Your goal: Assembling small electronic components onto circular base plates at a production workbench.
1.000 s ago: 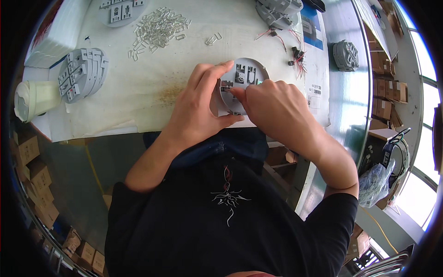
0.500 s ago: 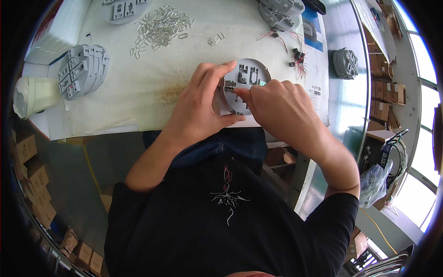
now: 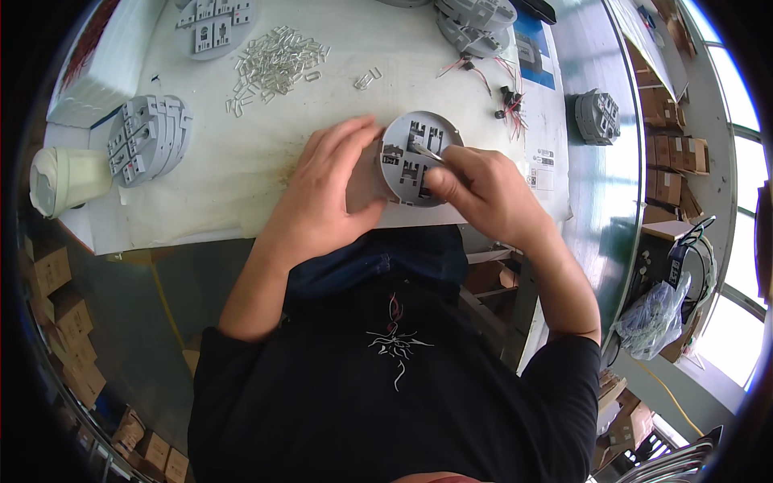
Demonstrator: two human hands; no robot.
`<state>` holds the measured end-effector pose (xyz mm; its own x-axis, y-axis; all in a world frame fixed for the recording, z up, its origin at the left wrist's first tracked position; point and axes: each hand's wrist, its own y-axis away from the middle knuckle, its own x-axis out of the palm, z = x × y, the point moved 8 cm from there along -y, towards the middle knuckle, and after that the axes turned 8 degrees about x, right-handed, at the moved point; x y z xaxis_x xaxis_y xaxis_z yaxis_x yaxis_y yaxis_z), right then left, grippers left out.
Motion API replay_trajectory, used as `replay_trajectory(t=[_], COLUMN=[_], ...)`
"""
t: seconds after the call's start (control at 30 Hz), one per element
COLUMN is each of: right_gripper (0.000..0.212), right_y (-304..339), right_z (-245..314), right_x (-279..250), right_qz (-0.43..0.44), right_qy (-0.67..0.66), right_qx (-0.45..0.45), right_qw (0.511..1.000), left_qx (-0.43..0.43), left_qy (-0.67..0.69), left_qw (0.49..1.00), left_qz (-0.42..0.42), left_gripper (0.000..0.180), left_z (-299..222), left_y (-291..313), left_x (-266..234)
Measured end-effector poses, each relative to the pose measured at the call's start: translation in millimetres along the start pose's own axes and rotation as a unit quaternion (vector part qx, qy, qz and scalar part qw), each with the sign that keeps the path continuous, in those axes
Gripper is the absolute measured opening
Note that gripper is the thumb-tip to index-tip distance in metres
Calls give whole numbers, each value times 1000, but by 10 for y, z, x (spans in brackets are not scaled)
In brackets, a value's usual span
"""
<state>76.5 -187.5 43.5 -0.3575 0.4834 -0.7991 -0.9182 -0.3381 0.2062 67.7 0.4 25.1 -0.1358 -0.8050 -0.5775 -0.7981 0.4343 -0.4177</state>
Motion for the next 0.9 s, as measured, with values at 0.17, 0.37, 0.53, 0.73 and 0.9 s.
replay_trajectory(t=[0.17,0.37,0.53,0.73,0.9], right_gripper=[40,47,39,53,76], right_y=[306,763,1522,2409,1621], right_z=[185,-140,-2857,-4853,-3175], right_x=[41,-728,-2344,-2308,-1803], right_qz=[-170,-425,-626,-450,-499], right_qy=[25,-46,-154,194,-26], right_qx=[-84,-4,212,542,264], right_qw=[981,904,734,683,825], left_qx=[-17,-44,-39,-30,-39], left_qy=[26,120,87,49,27], left_qw=[999,990,993,997,998], left_qz=[-6,-59,-71,-47,-45], left_gripper=[46,23,14,11,11], left_z=[89,-72,77,83,87], left_y=[-181,-222,-150,-125,-107], left_x=[129,123,56,159,128])
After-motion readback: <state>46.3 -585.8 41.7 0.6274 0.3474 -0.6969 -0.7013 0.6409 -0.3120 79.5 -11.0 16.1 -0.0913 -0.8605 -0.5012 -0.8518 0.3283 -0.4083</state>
